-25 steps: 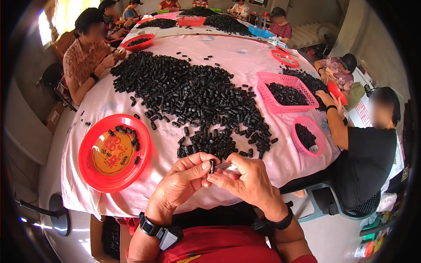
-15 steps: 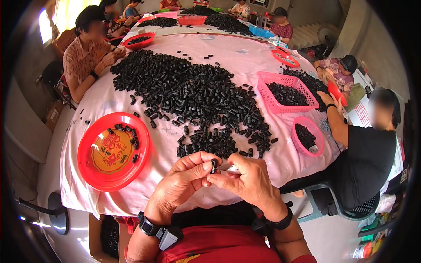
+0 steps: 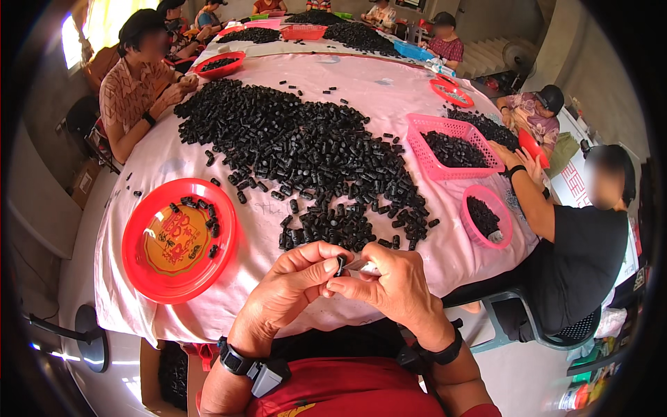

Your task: The recorder and others at the table are manually assembling small black plastic cord locks or toggles.

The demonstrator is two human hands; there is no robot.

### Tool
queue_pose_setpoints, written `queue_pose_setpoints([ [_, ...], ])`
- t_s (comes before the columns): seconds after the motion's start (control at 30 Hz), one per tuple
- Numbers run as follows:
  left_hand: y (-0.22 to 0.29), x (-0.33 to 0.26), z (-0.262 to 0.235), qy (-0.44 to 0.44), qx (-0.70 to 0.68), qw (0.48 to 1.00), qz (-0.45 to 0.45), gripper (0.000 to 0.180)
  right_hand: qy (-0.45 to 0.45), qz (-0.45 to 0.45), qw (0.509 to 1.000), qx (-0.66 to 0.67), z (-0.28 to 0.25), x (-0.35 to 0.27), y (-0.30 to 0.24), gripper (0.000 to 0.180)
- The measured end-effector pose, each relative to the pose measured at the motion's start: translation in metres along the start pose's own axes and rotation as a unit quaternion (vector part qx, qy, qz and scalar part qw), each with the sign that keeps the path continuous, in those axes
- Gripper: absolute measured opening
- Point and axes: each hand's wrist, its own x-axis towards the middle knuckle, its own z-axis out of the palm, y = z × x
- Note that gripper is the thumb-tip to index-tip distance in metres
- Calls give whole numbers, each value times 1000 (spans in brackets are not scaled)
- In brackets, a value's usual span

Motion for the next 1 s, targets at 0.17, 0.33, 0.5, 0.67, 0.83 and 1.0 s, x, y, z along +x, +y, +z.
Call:
queue_pose_setpoints([
  [0.17, 1, 0, 3, 10, 16, 1000, -5, 21, 2, -8, 1000, -18, 1, 0, 2, 57],
  [0.33, 1, -1, -3, -5, 14, 1000, 5, 20, -68, 22, 997, -42, -8, 2, -6, 49],
  [0.5, -1, 0, 2, 12, 15, 1000, 9, 20, -53, 14, 998, -36, -7, 1, -4, 50],
  [0.67, -1, 0, 0, -6, 4, 1000, 4, 19, -59, 15, 996, -60, -8, 2, -6, 50],
  [0.83, -2, -1, -2, -6, 2, 1000, 4, 19, -59, 13, 997, -52, -5, 1, -4, 49],
  [1.0, -2, 0, -1, -1, 3, 1000, 5, 19, -10, -20, 998, -60, -1, 1, -1, 57],
])
